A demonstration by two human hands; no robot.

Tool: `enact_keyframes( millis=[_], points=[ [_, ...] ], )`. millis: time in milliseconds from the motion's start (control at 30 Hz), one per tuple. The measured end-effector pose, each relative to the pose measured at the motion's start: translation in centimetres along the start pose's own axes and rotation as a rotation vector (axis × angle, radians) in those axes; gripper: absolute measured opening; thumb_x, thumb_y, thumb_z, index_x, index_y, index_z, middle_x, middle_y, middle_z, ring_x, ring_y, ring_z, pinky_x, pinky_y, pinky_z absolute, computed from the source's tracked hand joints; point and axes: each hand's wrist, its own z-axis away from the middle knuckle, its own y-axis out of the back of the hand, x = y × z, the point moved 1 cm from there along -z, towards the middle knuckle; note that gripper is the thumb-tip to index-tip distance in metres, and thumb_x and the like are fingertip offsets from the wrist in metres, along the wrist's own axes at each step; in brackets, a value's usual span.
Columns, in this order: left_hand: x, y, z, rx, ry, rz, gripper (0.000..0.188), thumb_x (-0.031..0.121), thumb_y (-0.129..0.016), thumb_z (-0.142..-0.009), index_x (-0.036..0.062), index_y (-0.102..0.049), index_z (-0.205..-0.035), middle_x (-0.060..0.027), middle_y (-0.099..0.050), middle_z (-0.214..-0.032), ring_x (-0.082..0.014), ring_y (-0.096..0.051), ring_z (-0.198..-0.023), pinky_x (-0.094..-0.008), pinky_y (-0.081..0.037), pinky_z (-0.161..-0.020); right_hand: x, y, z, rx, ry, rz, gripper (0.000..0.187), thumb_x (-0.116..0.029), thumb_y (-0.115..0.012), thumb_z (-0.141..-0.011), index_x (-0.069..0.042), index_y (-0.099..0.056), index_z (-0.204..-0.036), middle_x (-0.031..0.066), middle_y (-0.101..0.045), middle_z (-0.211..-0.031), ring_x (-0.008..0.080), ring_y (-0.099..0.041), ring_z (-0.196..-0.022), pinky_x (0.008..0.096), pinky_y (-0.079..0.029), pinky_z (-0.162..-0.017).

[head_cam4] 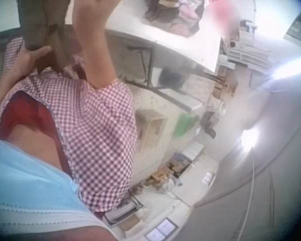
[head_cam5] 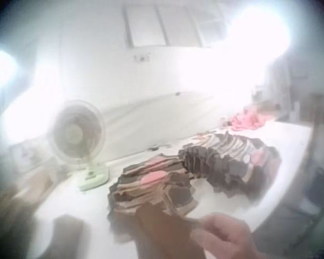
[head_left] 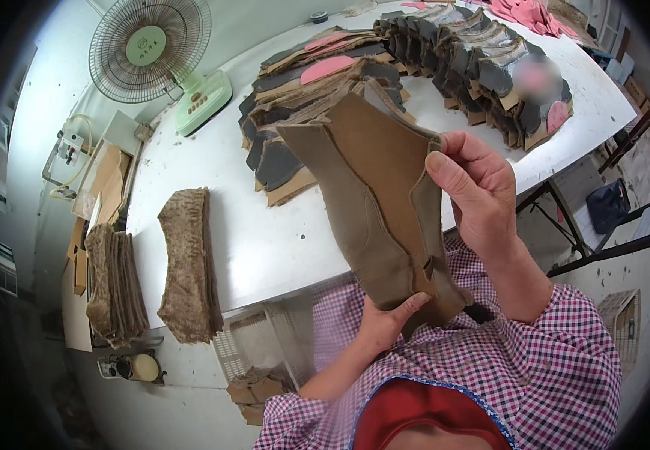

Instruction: The person repeatedly picks up individual shoe parts from a stack on a table, turns them over to inspect both sides, and places them back down. This cycle continues throughout the clip without any visible assembly or tool use.

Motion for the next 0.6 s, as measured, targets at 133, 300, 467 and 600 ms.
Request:
enact_keyframes(
  millis=[133,300,467,600],
  points=[
    [-0.1,1.6,0.2,0.084,0.048,0.070,0.036,0.008,-0.074,-0.082,-0.0007,-0.060,-0.114,-0.0088,-0.067,-0.106,-0.0171,-0.063,-0.095,-0.0305,-0.052,-0.083,-0.1,1.4,-0.7,-0.074,-0.024,-0.115,0.013,-0.008,-0.061,-0.093,-0.001,-0.057,-0.104,-0.0023,-0.058,-0.079,0.0036,-0.054,-0.068,0.0179,-0.043,-0.057],
    [6.3,6.5,-0.6,-0.028,-0.593,-0.752,0.035,-0.001,-0.066,-0.083,0.0010,-0.059,-0.117,-0.0149,-0.067,-0.103,-0.0201,-0.066,-0.092,-0.0298,-0.053,-0.080,-0.3,3.5,-3.4,-0.329,-0.169,-0.472,0.017,-0.013,-0.055,-0.096,-0.001,-0.054,-0.108,0.0036,-0.059,-0.075,0.0114,-0.059,-0.054,0.0207,-0.044,-0.042],
    [10.2,8.2,-4.6,0.152,-0.824,-1.070,0.048,-0.011,-0.062,-0.073,0.0010,-0.051,-0.118,-0.0180,-0.064,-0.107,-0.0323,-0.066,-0.094,-0.0366,-0.053,-0.081,5.1,9.2,-6.0,-0.255,-0.285,-0.190,0.036,-0.034,-0.045,-0.100,0.000,-0.056,-0.103,0.0105,-0.063,-0.092,0.0173,-0.062,-0.079,0.0303,-0.052,-0.072],
    [6.7,8.4,-5.4,-0.043,-0.234,-1.514,0.051,0.032,-0.075,-0.073,0.0033,-0.059,-0.113,-0.0192,-0.061,-0.114,-0.0388,-0.060,-0.104,-0.0436,-0.050,-0.087,7.7,11.9,-7.2,-0.582,-0.540,0.599,0.031,-0.030,-0.055,-0.094,-0.002,-0.062,-0.082,0.0053,-0.062,-0.084,0.0153,-0.058,-0.083,0.0280,-0.046,-0.077]
  ],
)
